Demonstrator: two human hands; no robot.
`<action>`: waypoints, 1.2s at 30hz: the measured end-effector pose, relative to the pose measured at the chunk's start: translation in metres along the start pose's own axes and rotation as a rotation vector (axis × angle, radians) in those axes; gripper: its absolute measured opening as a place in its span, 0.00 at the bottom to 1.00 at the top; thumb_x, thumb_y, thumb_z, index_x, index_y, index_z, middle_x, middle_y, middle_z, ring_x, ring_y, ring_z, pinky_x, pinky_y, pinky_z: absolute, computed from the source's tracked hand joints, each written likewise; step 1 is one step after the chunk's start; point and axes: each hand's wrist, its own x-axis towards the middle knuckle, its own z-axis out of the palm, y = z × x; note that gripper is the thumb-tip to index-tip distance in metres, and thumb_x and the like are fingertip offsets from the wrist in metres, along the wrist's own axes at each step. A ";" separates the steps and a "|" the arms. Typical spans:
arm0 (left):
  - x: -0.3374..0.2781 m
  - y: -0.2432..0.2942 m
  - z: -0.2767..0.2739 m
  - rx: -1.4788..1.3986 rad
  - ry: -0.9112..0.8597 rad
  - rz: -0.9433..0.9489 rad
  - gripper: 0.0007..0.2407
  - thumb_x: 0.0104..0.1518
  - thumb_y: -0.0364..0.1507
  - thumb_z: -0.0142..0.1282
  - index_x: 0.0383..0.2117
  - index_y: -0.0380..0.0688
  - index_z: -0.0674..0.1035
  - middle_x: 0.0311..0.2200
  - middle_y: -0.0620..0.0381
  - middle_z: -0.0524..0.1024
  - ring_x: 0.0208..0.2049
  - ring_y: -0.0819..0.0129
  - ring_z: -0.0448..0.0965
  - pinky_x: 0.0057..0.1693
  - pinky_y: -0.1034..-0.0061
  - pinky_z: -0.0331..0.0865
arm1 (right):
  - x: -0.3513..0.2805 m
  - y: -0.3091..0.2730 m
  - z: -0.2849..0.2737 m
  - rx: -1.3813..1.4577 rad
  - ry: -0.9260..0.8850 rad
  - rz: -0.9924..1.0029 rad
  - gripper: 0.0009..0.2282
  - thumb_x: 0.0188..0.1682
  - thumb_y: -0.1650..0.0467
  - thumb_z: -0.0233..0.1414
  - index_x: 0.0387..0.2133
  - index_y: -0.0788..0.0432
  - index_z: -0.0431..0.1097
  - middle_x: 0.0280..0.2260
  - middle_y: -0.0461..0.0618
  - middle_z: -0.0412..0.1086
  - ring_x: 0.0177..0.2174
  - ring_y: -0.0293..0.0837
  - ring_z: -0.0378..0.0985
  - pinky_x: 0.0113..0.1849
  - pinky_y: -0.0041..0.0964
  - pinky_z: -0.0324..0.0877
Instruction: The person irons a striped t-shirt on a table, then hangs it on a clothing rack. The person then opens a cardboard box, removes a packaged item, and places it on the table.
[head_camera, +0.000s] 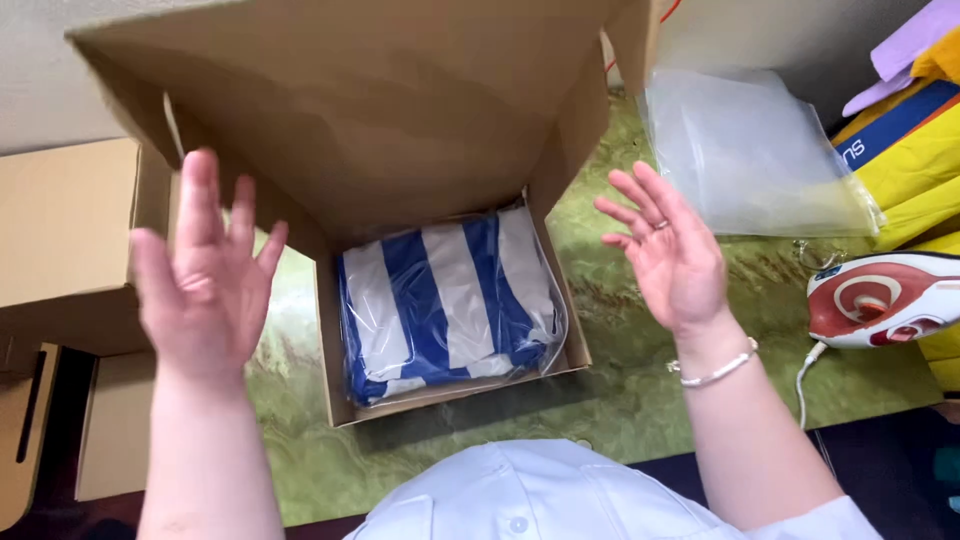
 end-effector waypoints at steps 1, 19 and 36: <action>0.006 -0.013 0.001 0.004 -0.003 0.006 0.40 0.72 0.66 0.39 0.86 0.64 0.50 0.90 0.64 0.29 0.91 0.42 0.24 0.83 0.26 0.28 | 0.005 0.011 0.000 0.004 -0.003 -0.006 0.24 0.68 0.62 0.44 0.75 0.56 0.67 0.69 0.56 0.74 0.63 0.53 0.80 0.56 0.44 0.79; -0.120 -0.347 -0.089 1.328 0.001 -0.989 0.47 0.57 0.57 0.70 0.85 0.62 0.60 0.81 0.37 0.52 0.75 0.35 0.72 0.70 0.44 0.76 | 0.004 0.269 -0.046 -1.567 -0.306 0.441 0.41 0.60 0.52 0.59 0.84 0.50 0.49 0.78 0.79 0.42 0.75 0.77 0.57 0.69 0.65 0.67; -0.126 -0.240 -0.084 1.754 0.297 -0.086 0.17 0.53 0.33 0.68 0.51 0.60 0.89 0.49 0.58 0.81 0.53 0.51 0.85 0.53 0.54 0.83 | 0.005 0.239 0.023 -0.637 0.121 0.667 0.30 0.38 0.66 0.75 0.57 0.61 0.82 0.51 0.61 0.85 0.51 0.56 0.89 0.49 0.53 0.84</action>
